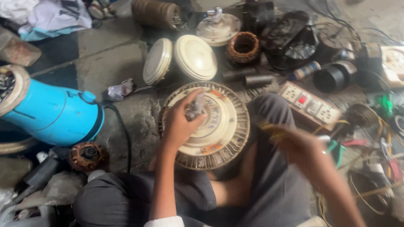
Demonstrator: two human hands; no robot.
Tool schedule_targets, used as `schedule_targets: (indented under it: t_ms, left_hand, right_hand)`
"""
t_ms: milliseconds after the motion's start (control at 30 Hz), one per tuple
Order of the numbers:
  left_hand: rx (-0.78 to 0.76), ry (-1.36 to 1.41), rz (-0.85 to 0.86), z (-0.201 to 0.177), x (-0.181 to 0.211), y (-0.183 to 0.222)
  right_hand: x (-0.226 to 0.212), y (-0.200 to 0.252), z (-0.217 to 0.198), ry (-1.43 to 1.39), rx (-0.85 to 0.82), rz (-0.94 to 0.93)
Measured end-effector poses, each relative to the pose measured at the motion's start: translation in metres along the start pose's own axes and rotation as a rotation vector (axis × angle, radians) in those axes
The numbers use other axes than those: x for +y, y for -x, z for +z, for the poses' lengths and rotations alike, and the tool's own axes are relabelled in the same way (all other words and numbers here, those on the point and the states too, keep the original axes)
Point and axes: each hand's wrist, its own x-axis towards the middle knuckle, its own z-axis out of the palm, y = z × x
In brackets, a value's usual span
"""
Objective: The person sits on the floor and repairs an electric motor stator. They use a screwdriver to adjust components and connect wires to the central hub, then use a long-handled tool to press down on the stator's center.
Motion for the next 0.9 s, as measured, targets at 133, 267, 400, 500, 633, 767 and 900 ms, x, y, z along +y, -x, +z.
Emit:
schedule_targets:
  t_ms: [133,267,400,500,633,767,900]
  left_hand:
    - [0.075,-0.142,0.012,0.006,0.003,0.000]
    - [0.125,-0.180,0.003,0.007,0.003,0.000]
    - [0.158,-0.163,0.051,0.005,0.006,0.001]
    - [0.127,-0.135,-0.047,0.005,0.007,0.001]
    - [0.172,-0.185,0.027,0.007,0.006,0.003]
    - [0.193,-0.253,0.037,0.010,0.005,0.003]
    - [0.220,-0.293,0.043,0.011,0.003,0.005]
  right_hand:
    - [-0.074,-0.017,0.066,-0.165,-0.163,-0.228]
    - [-0.090,-0.028,0.094,-0.283,-0.098,-0.140]
    - [-0.082,-0.029,0.103,-0.326,-0.094,-0.061]
    - [-0.077,-0.031,0.106,-0.438,-0.117,-0.070]
    - [-0.076,-0.038,0.101,-0.504,-0.163,0.149]
    - [-0.076,-0.041,0.097,-0.581,-0.197,0.150]
    - [-0.077,-0.037,0.103,-0.540,-0.153,0.056]
